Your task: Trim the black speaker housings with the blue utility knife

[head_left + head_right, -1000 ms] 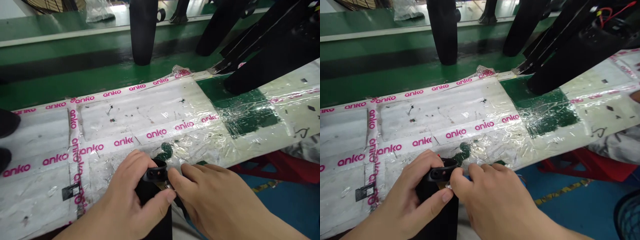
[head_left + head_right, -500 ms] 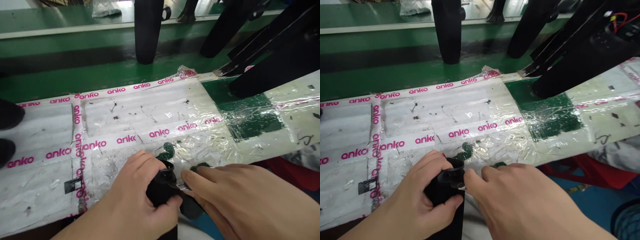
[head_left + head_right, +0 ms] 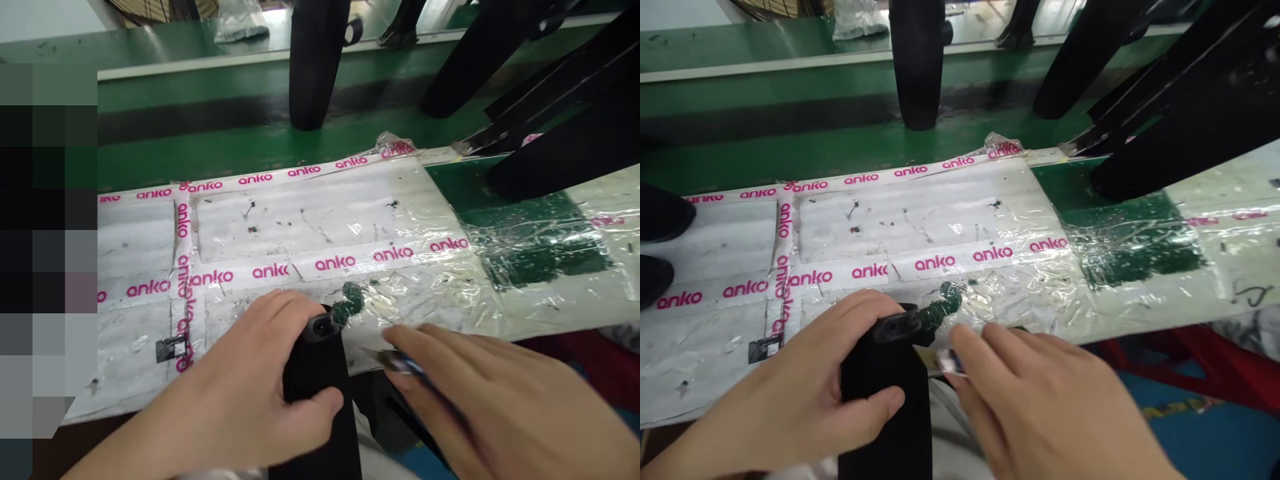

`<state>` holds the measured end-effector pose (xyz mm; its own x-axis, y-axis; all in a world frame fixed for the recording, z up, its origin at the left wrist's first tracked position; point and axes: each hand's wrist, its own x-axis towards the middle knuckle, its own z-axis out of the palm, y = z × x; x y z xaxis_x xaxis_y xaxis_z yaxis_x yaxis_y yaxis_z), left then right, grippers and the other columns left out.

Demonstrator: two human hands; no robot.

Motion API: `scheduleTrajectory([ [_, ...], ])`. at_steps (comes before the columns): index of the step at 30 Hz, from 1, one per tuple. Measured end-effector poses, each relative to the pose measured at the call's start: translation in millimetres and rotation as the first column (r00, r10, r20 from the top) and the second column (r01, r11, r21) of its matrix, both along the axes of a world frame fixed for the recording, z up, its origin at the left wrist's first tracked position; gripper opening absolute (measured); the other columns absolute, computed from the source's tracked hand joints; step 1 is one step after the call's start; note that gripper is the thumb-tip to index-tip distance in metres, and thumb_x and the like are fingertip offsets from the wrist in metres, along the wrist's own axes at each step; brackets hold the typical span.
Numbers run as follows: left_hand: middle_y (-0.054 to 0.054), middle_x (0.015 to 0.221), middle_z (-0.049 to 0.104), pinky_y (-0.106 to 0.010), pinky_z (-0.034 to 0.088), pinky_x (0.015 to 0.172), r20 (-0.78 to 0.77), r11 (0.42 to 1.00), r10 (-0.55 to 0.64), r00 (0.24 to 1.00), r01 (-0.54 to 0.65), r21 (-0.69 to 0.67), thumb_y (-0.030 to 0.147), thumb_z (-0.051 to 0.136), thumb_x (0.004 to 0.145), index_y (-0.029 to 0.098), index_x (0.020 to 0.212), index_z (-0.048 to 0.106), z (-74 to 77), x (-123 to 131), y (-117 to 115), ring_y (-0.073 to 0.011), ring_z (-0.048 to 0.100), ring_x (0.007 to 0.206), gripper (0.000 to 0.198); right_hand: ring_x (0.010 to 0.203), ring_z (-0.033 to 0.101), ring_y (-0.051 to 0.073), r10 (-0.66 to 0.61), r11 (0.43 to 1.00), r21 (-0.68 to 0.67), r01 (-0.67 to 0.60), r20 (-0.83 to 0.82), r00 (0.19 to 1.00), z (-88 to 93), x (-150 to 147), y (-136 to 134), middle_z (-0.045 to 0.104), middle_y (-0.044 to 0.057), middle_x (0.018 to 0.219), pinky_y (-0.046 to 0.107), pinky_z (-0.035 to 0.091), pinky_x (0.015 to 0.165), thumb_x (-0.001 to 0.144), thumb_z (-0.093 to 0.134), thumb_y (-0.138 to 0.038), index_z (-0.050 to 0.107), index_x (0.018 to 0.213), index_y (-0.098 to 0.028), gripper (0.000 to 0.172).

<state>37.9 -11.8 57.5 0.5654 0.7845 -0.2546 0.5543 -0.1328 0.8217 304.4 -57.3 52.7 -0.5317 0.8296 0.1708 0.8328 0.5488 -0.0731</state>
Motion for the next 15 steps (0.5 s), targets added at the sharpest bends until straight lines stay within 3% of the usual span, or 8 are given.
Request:
scheduleTrajectory([
  [4, 0.003, 0.101, 0.070, -0.035, 0.054, 0.086, 0.032, 0.996, -0.022, 0.999, 0.025, -0.082, 0.028, 0.088, 0.073, 0.028, 0.099, 0.068, -4.8, 2, 12, -0.0241, 0.066, 0.097, 0.033, 0.059, 0.063, 0.020, 0.034, 0.995, 0.094, -0.036, 0.023, 0.999, -7.1, -32, 6, 0.068, 0.000, 0.078, 0.036, 0.040, 0.057, 0.102, 0.041, -0.013, 0.055, 0.117, -0.019, 0.021],
  [8, -0.003, 0.112, 0.069, -0.038, 0.054, 0.084, 0.041, 0.998, -0.010, 0.999, 0.013, -0.059, 0.027, 0.090, 0.069, 0.026, 0.102, 0.069, -11.9, 5, 13, -0.0301, 0.065, 0.107, 0.039, 0.061, 0.060, 0.022, 0.030, 0.998, 0.060, -0.033, 0.048, 0.998, -8.4, -30, 5, 0.064, -0.002, 0.077, 0.037, 0.037, 0.064, 0.097, 0.048, -0.012, 0.056, 0.120, -0.019, 0.026],
  [15, -0.001, 0.107, 0.068, -0.043, 0.052, 0.094, 0.070, 0.997, -0.037, 0.997, 0.041, -0.065, 0.020, 0.088, 0.069, 0.025, 0.104, 0.065, -10.6, 5, 11, -0.0283, 0.063, 0.106, 0.042, 0.062, 0.056, 0.022, 0.002, 0.999, 0.035, -0.002, -0.008, 1.000, -15.2, -34, 2, 0.062, -0.002, 0.078, 0.037, 0.032, 0.066, 0.098, 0.047, -0.016, 0.055, 0.121, -0.021, 0.025],
])
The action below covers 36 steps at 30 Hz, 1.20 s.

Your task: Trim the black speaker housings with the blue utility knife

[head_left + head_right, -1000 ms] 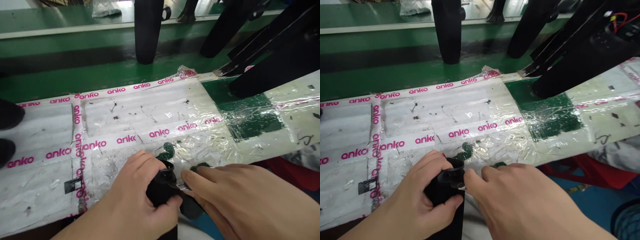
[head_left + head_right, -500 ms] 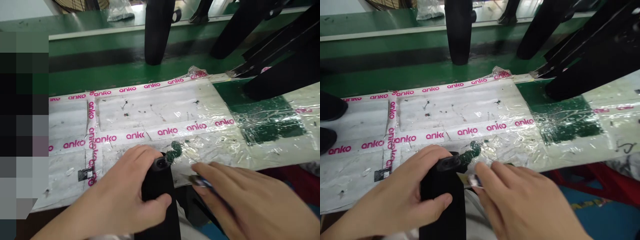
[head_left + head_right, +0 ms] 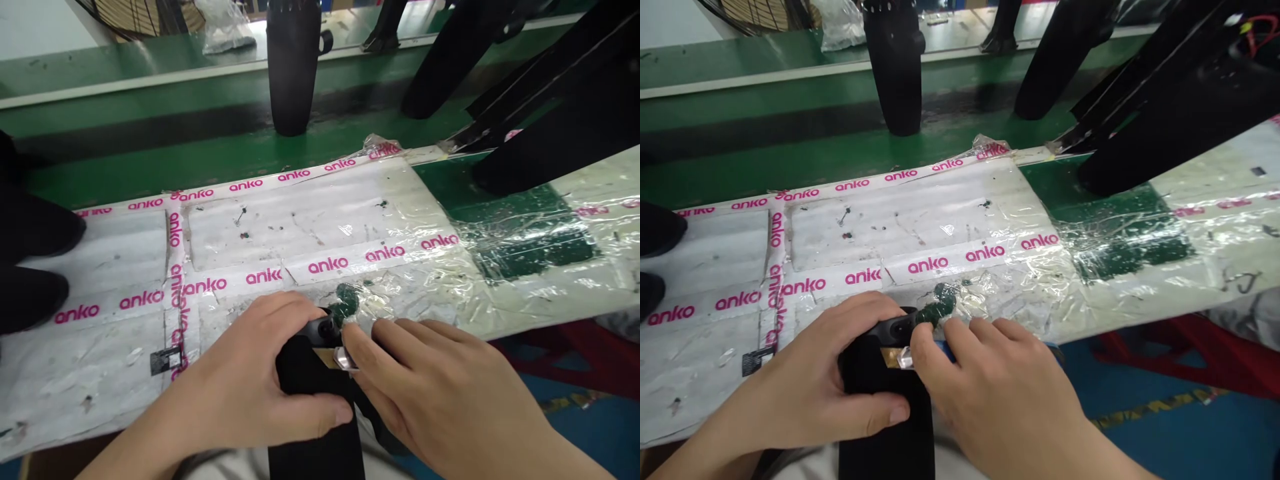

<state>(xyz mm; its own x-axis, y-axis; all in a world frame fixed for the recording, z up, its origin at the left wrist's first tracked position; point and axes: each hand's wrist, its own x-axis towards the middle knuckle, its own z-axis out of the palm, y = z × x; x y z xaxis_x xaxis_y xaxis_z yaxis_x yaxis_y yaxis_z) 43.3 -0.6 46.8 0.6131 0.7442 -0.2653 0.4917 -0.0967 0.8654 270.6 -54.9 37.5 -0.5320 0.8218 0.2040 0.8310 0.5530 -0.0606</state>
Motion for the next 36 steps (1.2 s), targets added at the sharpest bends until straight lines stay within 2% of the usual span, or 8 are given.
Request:
scheduleTrajectory([
  [3, -0.001, 0.107, 0.067, -0.041, 0.052, 0.092, 0.022, 1.000, -0.008, 1.000, 0.007, 0.010, 0.019, 0.086, 0.070, 0.025, 0.105, 0.064, -0.8, 0, 0, -0.0267, 0.062, 0.104, 0.042, 0.062, 0.056, 0.021, -0.009, 0.998, -0.057, 0.010, 0.004, 1.000, -0.1, -1, -1, 0.061, -0.003, 0.078, 0.037, 0.032, 0.065, 0.093, 0.046, -0.011, 0.054, 0.119, -0.023, 0.029],
  [8, 0.000, 0.098, 0.064, -0.037, 0.051, 0.081, 0.077, 0.996, -0.029, 0.997, 0.023, 0.085, 0.016, 0.083, 0.071, 0.023, 0.099, 0.061, -4.5, 0, 0, -0.0225, 0.059, 0.092, 0.037, 0.063, 0.058, 0.020, -0.050, 0.995, -0.084, 0.055, 0.067, 0.996, 5.2, -2, -4, 0.061, -0.004, 0.078, 0.037, 0.033, 0.065, 0.082, 0.049, -0.007, 0.051, 0.118, -0.024, 0.040],
  [14, -0.001, 0.099, 0.064, -0.037, 0.051, 0.084, 0.149, 0.996, 0.007, 0.989, -0.021, 0.092, 0.012, 0.080, 0.069, 0.025, 0.100, 0.059, -7.2, -2, 1, -0.0219, 0.060, 0.092, 0.040, 0.065, 0.062, 0.021, 0.035, 0.999, -0.036, -0.035, -0.003, 0.999, -1.6, 0, 0, 0.065, -0.002, 0.080, 0.038, 0.038, 0.067, 0.089, 0.049, -0.010, 0.053, 0.119, -0.022, 0.032],
  [22, 0.001, 0.096, 0.063, -0.035, 0.051, 0.080, 0.159, 0.991, 0.017, 0.987, -0.038, 0.131, 0.008, 0.077, 0.065, 0.025, 0.102, 0.057, -9.9, 0, 0, -0.0210, 0.059, 0.088, 0.046, 0.065, 0.060, 0.022, 0.015, 0.999, -0.035, -0.013, 0.040, 0.999, -1.7, -2, 0, 0.065, -0.002, 0.079, 0.039, 0.037, 0.067, 0.091, 0.050, -0.011, 0.054, 0.121, -0.021, 0.032],
  [25, 0.000, 0.098, 0.064, -0.035, 0.050, 0.081, 0.173, 0.989, 0.013, 0.985, -0.038, 0.141, 0.008, 0.076, 0.065, 0.026, 0.105, 0.057, -11.0, 0, 0, -0.0213, 0.059, 0.090, 0.047, 0.063, 0.059, 0.021, -0.007, 0.999, -0.040, 0.010, 0.067, 0.998, 2.5, -2, 0, 0.063, -0.003, 0.077, 0.038, 0.036, 0.066, 0.084, 0.047, -0.007, 0.053, 0.119, -0.022, 0.039],
  [31, 0.000, 0.091, 0.061, -0.034, 0.047, 0.077, 0.196, 0.992, -0.013, 0.981, -0.012, 0.124, 0.016, 0.083, 0.067, 0.024, 0.098, 0.060, -14.7, -2, 5, -0.0202, 0.056, 0.085, 0.040, 0.062, 0.061, 0.021, -0.034, 0.992, -0.119, 0.043, 0.072, 0.997, 5.0, 2, 1, 0.064, -0.004, 0.079, 0.037, 0.036, 0.065, 0.072, 0.052, -0.006, 0.050, 0.116, -0.026, 0.049],
  [36, -0.001, 0.091, 0.062, -0.034, 0.049, 0.079, 0.235, 0.993, 0.010, 0.972, -0.037, 0.112, 0.017, 0.081, 0.067, 0.023, 0.100, 0.064, -18.2, -1, 4, -0.0208, 0.058, 0.085, 0.037, 0.048, 0.057, 0.023, -0.037, 0.979, -0.200, 0.032, -0.023, 0.999, 0.9, 1, 10, 0.059, -0.006, 0.067, 0.036, 0.028, 0.053, 0.060, 0.060, -0.006, 0.047, 0.095, -0.029, 0.044],
])
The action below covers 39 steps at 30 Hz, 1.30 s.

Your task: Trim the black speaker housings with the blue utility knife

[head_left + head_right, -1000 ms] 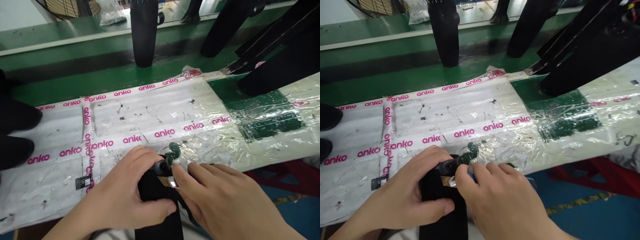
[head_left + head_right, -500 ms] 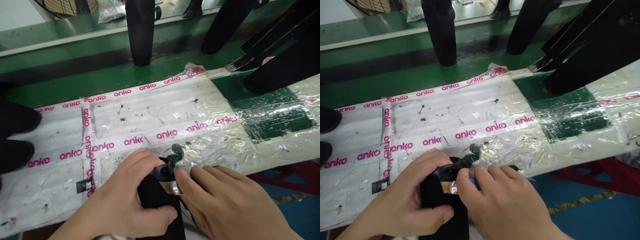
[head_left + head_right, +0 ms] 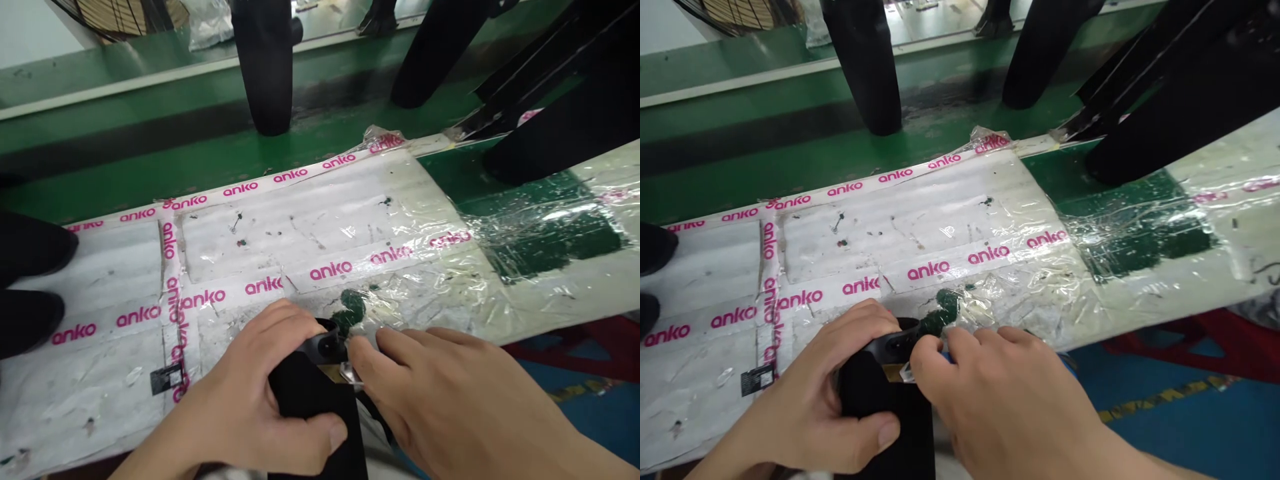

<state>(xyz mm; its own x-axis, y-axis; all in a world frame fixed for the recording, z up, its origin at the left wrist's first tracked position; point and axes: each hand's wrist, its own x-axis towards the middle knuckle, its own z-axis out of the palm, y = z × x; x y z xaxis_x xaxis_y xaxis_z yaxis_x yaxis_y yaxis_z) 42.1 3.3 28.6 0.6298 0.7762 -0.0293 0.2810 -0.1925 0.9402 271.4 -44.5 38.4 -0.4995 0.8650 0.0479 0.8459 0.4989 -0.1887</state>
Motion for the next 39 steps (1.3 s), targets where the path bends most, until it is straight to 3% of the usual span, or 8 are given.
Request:
scheduleTrajectory([
  [5, 0.000, 0.088, 0.063, -0.033, 0.049, 0.073, 0.045, 0.997, 0.075, 0.996, -0.075, -0.001, 0.035, 0.080, 0.084, 0.024, 0.100, 0.063, 0.8, 8, -2, -0.0190, 0.059, 0.079, 0.026, 0.043, 0.056, 0.024, 0.047, 0.987, -0.152, -0.046, 0.007, 0.999, 2.7, -1, 9, 0.057, -0.006, 0.062, 0.033, 0.015, 0.051, 0.058, 0.067, -0.005, 0.044, 0.086, -0.030, 0.043],
  [9, 0.000, 0.083, 0.063, -0.032, 0.049, 0.071, 0.015, 0.990, 0.142, 0.990, -0.143, 0.013, 0.025, 0.072, 0.093, 0.023, 0.099, 0.065, 1.9, 14, -4, -0.0172, 0.060, 0.077, 0.009, 0.039, 0.052, 0.023, 0.106, 0.978, -0.185, -0.098, 0.033, 0.994, 5.6, -1, 17, 0.055, -0.008, 0.060, 0.032, 0.009, 0.051, 0.058, 0.071, -0.006, 0.043, 0.085, -0.030, 0.046],
  [16, 0.000, 0.078, 0.061, -0.032, 0.050, 0.066, 0.002, 0.971, 0.231, 0.973, -0.231, 0.068, 0.022, 0.068, 0.089, 0.020, 0.098, 0.065, 5.5, 20, -6, -0.0178, 0.062, 0.074, 0.009, 0.037, 0.050, 0.021, 0.159, 0.967, -0.203, -0.156, -0.004, 0.987, 8.6, 1, 27, 0.053, -0.009, 0.058, 0.033, 0.009, 0.047, 0.063, 0.069, -0.006, 0.039, 0.083, -0.030, 0.043],
  [20, -0.001, 0.075, 0.060, -0.033, 0.050, 0.065, -0.061, 0.967, 0.254, 0.965, -0.252, 0.044, 0.023, 0.065, 0.088, 0.018, 0.086, 0.065, 8.6, 24, -5, -0.0187, 0.062, 0.073, 0.006, 0.039, 0.053, 0.021, 0.172, 0.959, -0.229, -0.169, -0.006, 0.985, 9.1, 4, 29, 0.053, -0.009, 0.058, 0.034, 0.012, 0.045, 0.069, 0.062, -0.004, 0.037, 0.084, -0.030, 0.039],
  [26, 0.001, 0.068, 0.056, -0.030, 0.047, 0.063, -0.080, 0.968, 0.247, 0.966, -0.242, 0.065, 0.021, 0.065, 0.085, 0.017, 0.075, 0.061, 9.5, 27, -6, -0.0164, 0.058, 0.068, 0.012, 0.037, 0.044, 0.022, 0.181, 0.973, -0.144, -0.182, -0.022, 0.983, -7.8, 10, 21, 0.049, -0.008, 0.059, 0.036, 0.010, 0.048, 0.083, 0.042, -0.008, 0.032, 0.088, -0.031, 0.026],
  [31, 0.000, 0.068, 0.060, -0.028, 0.046, 0.060, -0.036, 0.958, 0.275, 0.961, -0.271, 0.097, 0.024, 0.072, 0.080, 0.016, 0.075, 0.063, 5.3, 27, -9, -0.0145, 0.057, 0.064, 0.012, 0.042, 0.050, 0.024, 0.179, 0.970, -0.164, -0.180, -0.024, 0.984, -17.6, 14, 15, 0.052, -0.006, 0.065, 0.036, 0.014, 0.052, 0.083, 0.040, -0.010, 0.033, 0.092, -0.031, 0.024],
  [39, 0.001, 0.064, 0.058, -0.026, 0.046, 0.057, 0.005, 0.943, 0.305, 0.952, -0.302, 0.140, 0.020, 0.073, 0.071, 0.015, 0.072, 0.063, 2.0, 27, -10, -0.0128, 0.054, 0.060, 0.011, 0.050, 0.051, 0.024, 0.124, 0.992, 0.006, -0.124, -0.023, 0.992, -15.5, 9, 11, 0.054, -0.005, 0.070, 0.038, 0.023, 0.058, 0.080, 0.042, -0.009, 0.043, 0.103, -0.029, 0.030],
])
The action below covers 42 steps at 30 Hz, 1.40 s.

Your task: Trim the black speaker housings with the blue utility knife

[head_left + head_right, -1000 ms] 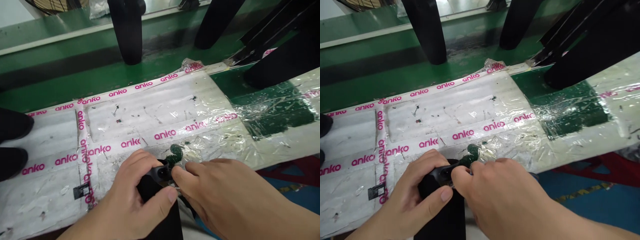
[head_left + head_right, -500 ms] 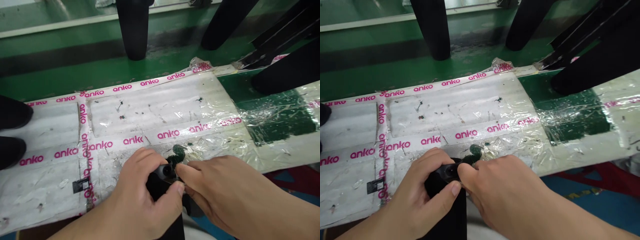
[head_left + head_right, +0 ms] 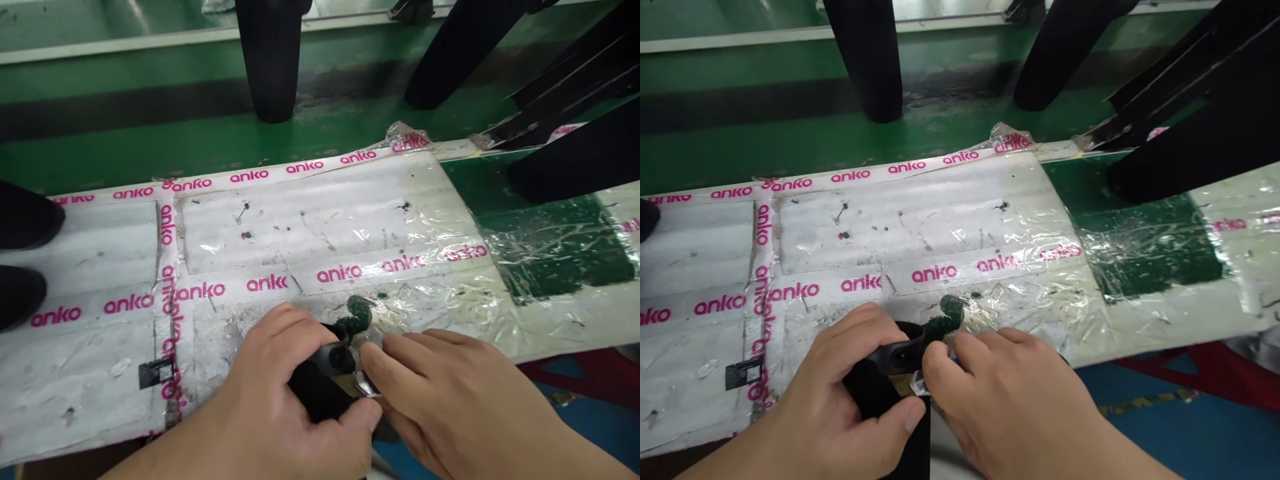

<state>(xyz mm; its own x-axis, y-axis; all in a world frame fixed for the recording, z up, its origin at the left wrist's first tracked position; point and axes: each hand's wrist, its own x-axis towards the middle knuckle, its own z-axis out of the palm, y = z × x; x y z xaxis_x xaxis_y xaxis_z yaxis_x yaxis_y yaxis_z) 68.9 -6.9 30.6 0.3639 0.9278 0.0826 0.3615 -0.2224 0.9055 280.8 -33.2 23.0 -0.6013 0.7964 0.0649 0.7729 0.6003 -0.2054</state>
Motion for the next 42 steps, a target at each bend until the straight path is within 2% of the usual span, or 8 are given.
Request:
scheduleTrajectory([
  [11, 0.001, 0.060, 0.057, -0.026, 0.045, 0.053, 0.027, 0.999, 0.023, 0.999, -0.024, 0.025, 0.019, 0.069, 0.070, 0.020, 0.067, 0.048, -0.6, 5, 2, -0.0132, 0.053, 0.056, 0.021, 0.059, 0.045, 0.023, -0.010, 0.998, 0.068, 0.015, -0.069, 0.998, -12.3, 3, -10, 0.055, -0.003, 0.074, 0.039, 0.026, 0.063, 0.087, 0.044, -0.011, 0.050, 0.108, -0.026, 0.026],
  [21, 0.000, 0.064, 0.059, -0.028, 0.047, 0.056, 0.027, 1.000, -0.014, 1.000, 0.014, 0.002, 0.020, 0.072, 0.075, 0.019, 0.073, 0.059, -1.7, 0, 3, -0.0151, 0.056, 0.060, 0.013, 0.048, 0.056, 0.021, -0.005, 0.999, -0.034, 0.005, -0.003, 1.000, 8.6, -1, 0, 0.059, -0.005, 0.068, 0.036, 0.031, 0.052, 0.072, 0.052, -0.008, 0.050, 0.100, -0.028, 0.035],
  [26, 0.002, 0.064, 0.057, -0.024, 0.044, 0.053, 0.005, 0.999, -0.046, 0.999, 0.046, -0.012, 0.019, 0.072, 0.079, 0.017, 0.078, 0.066, 0.0, -2, 4, -0.0126, 0.056, 0.058, 0.005, 0.040, 0.056, 0.023, 0.054, 0.983, -0.180, -0.049, 0.025, 0.998, 13.2, -3, 6, 0.056, -0.005, 0.063, 0.035, 0.019, 0.045, 0.067, 0.058, -0.005, 0.043, 0.086, -0.030, 0.035],
  [31, 0.003, 0.065, 0.058, -0.024, 0.047, 0.056, 0.007, 1.000, -0.010, 1.000, 0.010, 0.011, 0.020, 0.068, 0.082, 0.019, 0.077, 0.063, -0.2, -1, 4, -0.0125, 0.057, 0.059, 0.007, 0.034, 0.050, 0.022, 0.079, 0.978, -0.198, -0.062, 0.077, 0.994, 22.3, -7, 14, 0.053, -0.007, 0.057, 0.034, 0.008, 0.046, 0.063, 0.063, -0.005, 0.040, 0.082, -0.030, 0.039],
  [34, 0.002, 0.066, 0.059, -0.027, 0.046, 0.058, 0.002, 0.999, -0.040, 0.999, 0.040, 0.006, 0.021, 0.067, 0.085, 0.019, 0.083, 0.066, -1.3, -2, 5, -0.0138, 0.056, 0.059, 0.003, 0.034, 0.048, 0.021, 0.092, 0.983, -0.169, -0.076, 0.088, 0.992, 28.1, -8, 20, 0.049, -0.009, 0.053, 0.034, 0.008, 0.046, 0.065, 0.063, -0.006, 0.038, 0.081, -0.030, 0.038],
  [37, 0.002, 0.067, 0.061, -0.030, 0.045, 0.060, 0.000, 0.998, -0.049, 0.999, 0.049, -0.026, 0.023, 0.067, 0.086, 0.020, 0.083, 0.066, -1.7, -4, 6, -0.0157, 0.056, 0.061, 0.005, 0.034, 0.043, 0.019, 0.115, 0.985, -0.141, -0.099, 0.109, 0.987, 31.4, -7, 26, 0.045, -0.009, 0.049, 0.034, 0.008, 0.044, 0.074, 0.061, -0.009, 0.037, 0.079, -0.029, 0.031],
  [40, 0.001, 0.070, 0.063, -0.030, 0.045, 0.062, -0.008, 0.996, -0.052, 0.999, 0.052, -0.079, 0.026, 0.075, 0.078, 0.020, 0.079, 0.066, -1.0, -5, 4, -0.0173, 0.058, 0.066, 0.011, 0.036, 0.043, 0.018, 0.155, 0.979, -0.154, -0.135, 0.124, 0.980, 32.4, -2, 27, 0.047, -0.009, 0.051, 0.033, 0.010, 0.044, 0.084, 0.058, -0.014, 0.040, 0.081, -0.029, 0.024],
  [42, 0.001, 0.072, 0.064, -0.030, 0.045, 0.064, -0.018, 0.994, -0.057, 0.998, 0.055, -0.098, 0.021, 0.077, 0.070, 0.019, 0.077, 0.066, 0.0, -4, 2, -0.0173, 0.059, 0.068, 0.013, 0.037, 0.046, 0.018, 0.164, 0.979, -0.143, -0.145, 0.131, 0.978, 33.0, 1, 23, 0.050, -0.008, 0.054, 0.034, 0.011, 0.045, 0.085, 0.058, -0.013, 0.042, 0.083, -0.028, 0.022],
])
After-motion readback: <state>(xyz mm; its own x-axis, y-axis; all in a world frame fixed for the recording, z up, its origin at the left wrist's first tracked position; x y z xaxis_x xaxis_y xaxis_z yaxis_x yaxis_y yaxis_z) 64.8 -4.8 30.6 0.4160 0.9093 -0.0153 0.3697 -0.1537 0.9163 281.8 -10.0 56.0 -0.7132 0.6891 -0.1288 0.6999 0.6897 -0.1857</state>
